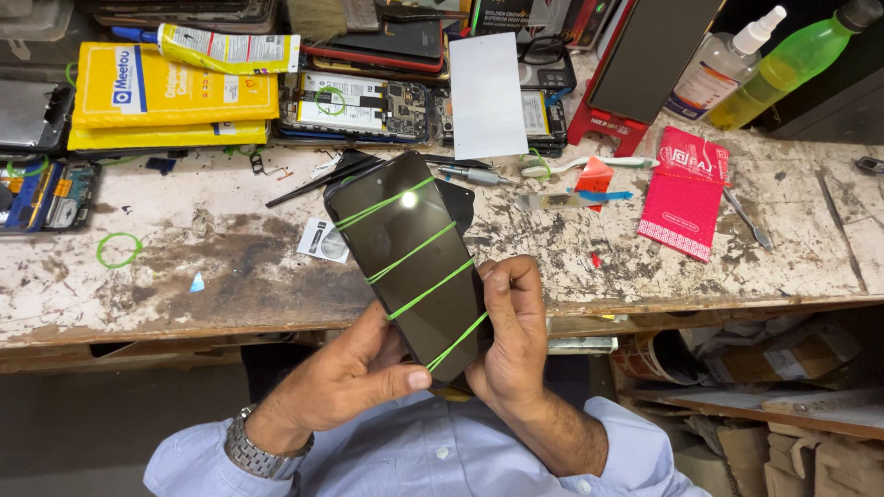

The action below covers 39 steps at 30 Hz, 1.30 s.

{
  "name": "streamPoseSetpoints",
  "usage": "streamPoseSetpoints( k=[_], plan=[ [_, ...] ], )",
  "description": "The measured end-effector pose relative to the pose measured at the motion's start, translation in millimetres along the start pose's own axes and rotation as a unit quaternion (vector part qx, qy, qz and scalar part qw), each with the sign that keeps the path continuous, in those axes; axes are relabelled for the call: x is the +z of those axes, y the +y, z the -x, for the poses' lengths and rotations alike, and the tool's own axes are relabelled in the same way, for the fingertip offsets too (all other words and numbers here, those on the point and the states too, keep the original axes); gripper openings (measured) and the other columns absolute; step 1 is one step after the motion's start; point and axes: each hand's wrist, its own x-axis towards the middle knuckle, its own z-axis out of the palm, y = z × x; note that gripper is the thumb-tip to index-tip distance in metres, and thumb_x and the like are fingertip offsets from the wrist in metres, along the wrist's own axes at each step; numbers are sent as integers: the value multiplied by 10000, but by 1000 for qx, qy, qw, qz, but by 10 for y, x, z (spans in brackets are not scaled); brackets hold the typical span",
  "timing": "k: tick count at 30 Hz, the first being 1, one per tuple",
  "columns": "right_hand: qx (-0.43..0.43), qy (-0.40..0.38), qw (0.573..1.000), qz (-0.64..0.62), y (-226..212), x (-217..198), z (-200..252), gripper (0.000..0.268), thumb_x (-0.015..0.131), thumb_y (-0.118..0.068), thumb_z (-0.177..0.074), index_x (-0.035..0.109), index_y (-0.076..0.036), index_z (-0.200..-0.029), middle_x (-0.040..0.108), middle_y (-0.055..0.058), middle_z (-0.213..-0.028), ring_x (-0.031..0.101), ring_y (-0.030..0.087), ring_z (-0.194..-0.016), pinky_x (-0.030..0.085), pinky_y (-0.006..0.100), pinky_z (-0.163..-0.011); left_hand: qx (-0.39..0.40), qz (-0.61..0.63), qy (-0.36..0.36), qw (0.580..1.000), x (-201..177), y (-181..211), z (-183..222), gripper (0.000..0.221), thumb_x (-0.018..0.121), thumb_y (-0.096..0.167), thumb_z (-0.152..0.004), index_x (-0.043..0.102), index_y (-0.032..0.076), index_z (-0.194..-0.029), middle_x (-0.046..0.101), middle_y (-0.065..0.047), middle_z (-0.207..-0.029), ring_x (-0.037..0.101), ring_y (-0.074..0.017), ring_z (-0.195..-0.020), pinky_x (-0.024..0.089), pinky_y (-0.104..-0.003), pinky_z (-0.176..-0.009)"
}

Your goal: The person applies adhesive to the edges of a purple smartphone back cover and attaches it to the phone chassis. They then secure the assembly by wrapping multiple green rubber bands around the device to hold the parts together while the adhesive sets.

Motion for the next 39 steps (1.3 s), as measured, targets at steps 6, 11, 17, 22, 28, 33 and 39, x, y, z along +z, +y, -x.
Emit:
streamPoseSetpoints(
  k=[6,11,17,22,28,33,39],
  plan=[
    [-42,-20,999,25,65,-74,3,137,568,-204,-1116,494,-91,-1093,524,15,-1009,481,87,-903,460,261,-844,1,31,14,999,-34,-47,45,837,696,116,-955,193,-5,-1612,376,-139,-1604,358,-248,-1512,314,-412,-1232],
    [-66,-76,993,60,58,-117,4,188,539,-188,-1116,502,-68,-1256,530,16,-1024,477,81,-918,446,249,-863,35,182,153,971,-111,-375,88,522,475,280,-1152,506,-109,-1498,609,-158,-1289,553,-216,-1157,449,-374,-1012],
    [-10,-164,982,94,-82,-170,-78,314,571,-48,-1047,423,-56,-1324,656,118,-1083,627,128,-945,520,276,-826,-5,88,177,980,-74,-296,100,441,448,230,-1066,606,-79,-1338,704,-131,-1197,639,-187,-1077,518,-338,-940],
    [-16,-180,980,85,-75,-159,-67,362,585,-40,-1050,376,-62,-1344,666,147,-1111,640,139,-976,525,281,-861,-29,122,141,982,-60,-130,104,414,476,171,-1028,598,-90,-1325,716,-178,-1132,711,-265,-955,607,-408,-817],
    [-12,-181,980,83,-83,-199,-27,355,583,-34,-1040,372,-72,-1323,654,146,-1141,622,140,-1017,511,293,-896,-39,144,141,979,-51,-121,103,389,523,91,-1003,589,-112,-1329,717,-191,-1144,713,-259,-965,612,-424,-825],
    [-13,-191,978,82,-94,-186,-50,362,576,-30,-1036,363,-79,-1325,638,137,-1154,599,130,-1022,495,290,-900,-47,148,140,978,-17,-115,79,404,562,48,-969,586,-80,-1351,714,-162,-1149,705,-239,-991,600,-411,-850],
    [-11,-203,973,109,-124,-236,-84,309,577,-18,-1037,375,-83,-1261,602,95,-1091,565,106,-965,472,272,-864,-61,142,136,979,-32,-126,96,391,584,39,-956,601,-60,-1334,712,-143,-1132,702,-229,-1001,599,-403,-845]
  ],
)
